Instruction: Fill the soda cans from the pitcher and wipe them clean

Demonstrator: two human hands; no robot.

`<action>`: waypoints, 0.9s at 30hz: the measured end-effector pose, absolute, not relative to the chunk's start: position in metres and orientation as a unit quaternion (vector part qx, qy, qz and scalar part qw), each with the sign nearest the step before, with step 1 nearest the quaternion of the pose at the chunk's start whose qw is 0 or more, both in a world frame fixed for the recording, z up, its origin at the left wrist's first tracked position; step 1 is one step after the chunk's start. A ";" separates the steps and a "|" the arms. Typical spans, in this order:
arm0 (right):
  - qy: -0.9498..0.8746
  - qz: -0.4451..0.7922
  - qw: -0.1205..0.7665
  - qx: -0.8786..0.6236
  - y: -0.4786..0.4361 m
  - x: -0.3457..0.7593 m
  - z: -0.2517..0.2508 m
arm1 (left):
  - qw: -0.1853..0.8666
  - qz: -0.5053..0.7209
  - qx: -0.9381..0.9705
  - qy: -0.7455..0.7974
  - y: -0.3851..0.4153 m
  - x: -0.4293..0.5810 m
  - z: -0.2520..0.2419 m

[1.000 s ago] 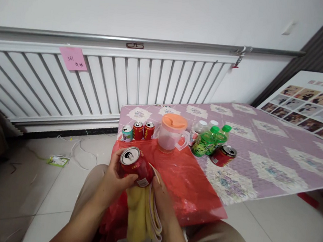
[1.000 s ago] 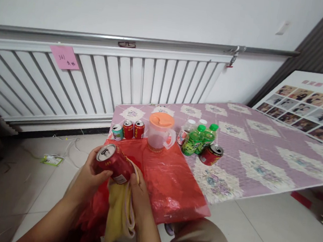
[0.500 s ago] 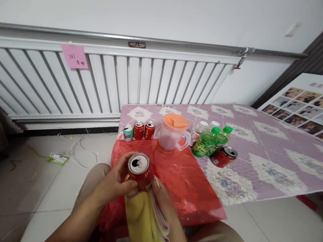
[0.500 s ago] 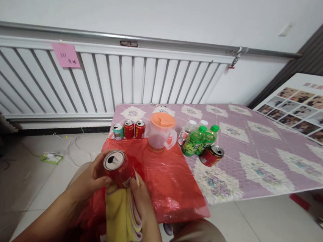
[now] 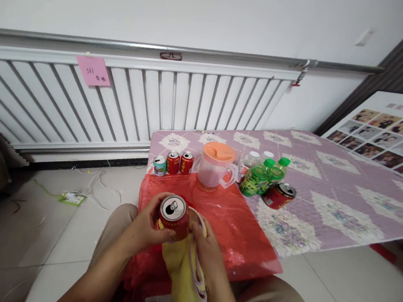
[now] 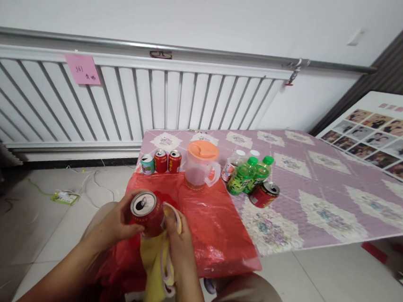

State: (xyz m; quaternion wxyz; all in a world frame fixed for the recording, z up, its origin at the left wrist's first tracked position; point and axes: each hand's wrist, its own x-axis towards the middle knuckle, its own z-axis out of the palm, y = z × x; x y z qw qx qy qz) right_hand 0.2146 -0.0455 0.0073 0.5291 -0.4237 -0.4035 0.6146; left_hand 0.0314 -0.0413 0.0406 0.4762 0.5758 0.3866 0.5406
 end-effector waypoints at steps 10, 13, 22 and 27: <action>-0.599 0.323 0.550 -0.484 -0.061 0.226 0.036 | 0.464 0.575 0.516 0.433 -0.043 0.050 0.052; -0.708 0.207 0.517 -0.434 -0.062 0.217 0.035 | 0.471 0.576 0.492 0.451 -0.042 0.056 0.057; -0.593 0.413 0.494 -0.484 -0.052 0.210 0.016 | 0.485 0.622 0.421 0.449 -0.036 0.058 0.065; -0.451 0.579 0.527 -0.428 -0.051 0.215 0.026 | 0.549 0.567 0.485 0.377 -0.037 0.050 0.063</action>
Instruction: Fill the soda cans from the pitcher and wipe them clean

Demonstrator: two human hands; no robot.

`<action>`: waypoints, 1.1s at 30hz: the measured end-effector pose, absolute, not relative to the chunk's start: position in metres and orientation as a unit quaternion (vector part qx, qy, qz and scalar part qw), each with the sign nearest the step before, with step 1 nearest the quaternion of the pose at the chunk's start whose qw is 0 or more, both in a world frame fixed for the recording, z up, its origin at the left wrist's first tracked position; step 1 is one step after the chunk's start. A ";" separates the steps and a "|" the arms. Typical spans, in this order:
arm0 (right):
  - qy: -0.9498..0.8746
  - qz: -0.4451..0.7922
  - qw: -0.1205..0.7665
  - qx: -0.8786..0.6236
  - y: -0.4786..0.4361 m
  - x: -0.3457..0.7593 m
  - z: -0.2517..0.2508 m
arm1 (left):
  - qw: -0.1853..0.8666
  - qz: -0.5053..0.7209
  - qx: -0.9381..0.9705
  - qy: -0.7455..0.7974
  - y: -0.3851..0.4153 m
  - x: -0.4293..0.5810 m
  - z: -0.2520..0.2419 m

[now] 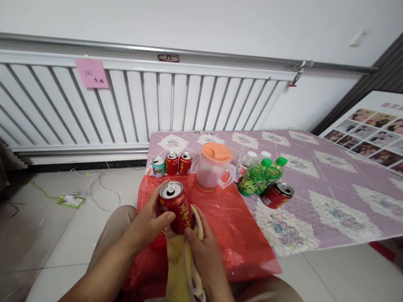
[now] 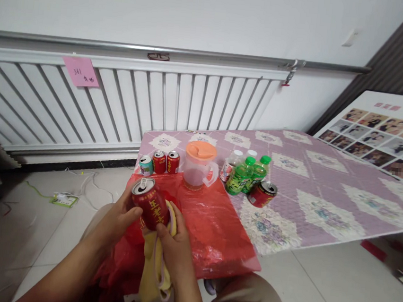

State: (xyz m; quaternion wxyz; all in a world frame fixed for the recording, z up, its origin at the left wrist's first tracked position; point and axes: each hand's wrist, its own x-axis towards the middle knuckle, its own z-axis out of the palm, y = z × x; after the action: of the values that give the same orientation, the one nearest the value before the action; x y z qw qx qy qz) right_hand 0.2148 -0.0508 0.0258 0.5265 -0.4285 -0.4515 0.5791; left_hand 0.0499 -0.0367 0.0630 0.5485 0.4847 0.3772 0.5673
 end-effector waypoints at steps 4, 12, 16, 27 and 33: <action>-0.367 0.682 0.522 -0.356 -0.050 0.219 0.020 | 0.589 0.541 0.489 0.348 -0.035 0.039 0.058; -0.400 0.653 0.510 -0.391 -0.048 0.225 0.019 | 0.566 0.597 0.453 0.344 -0.031 0.041 0.047; -0.468 0.512 0.528 -0.490 -0.047 0.238 0.033 | 0.540 0.587 0.460 0.389 -0.031 0.043 0.047; -0.792 0.054 0.428 -0.433 -0.060 0.205 0.047 | 0.506 0.600 0.443 0.433 -0.030 0.057 0.046; -0.816 0.029 0.395 -0.422 -0.061 0.209 0.022 | 0.482 0.671 0.383 0.414 -0.024 0.046 0.050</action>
State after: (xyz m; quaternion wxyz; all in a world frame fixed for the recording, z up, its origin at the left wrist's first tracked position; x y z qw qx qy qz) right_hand 0.2089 -0.0611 0.0224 0.3951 -0.4218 -0.8156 0.0295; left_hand 0.0462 -0.0239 0.0500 0.4823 0.3826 0.4139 0.6706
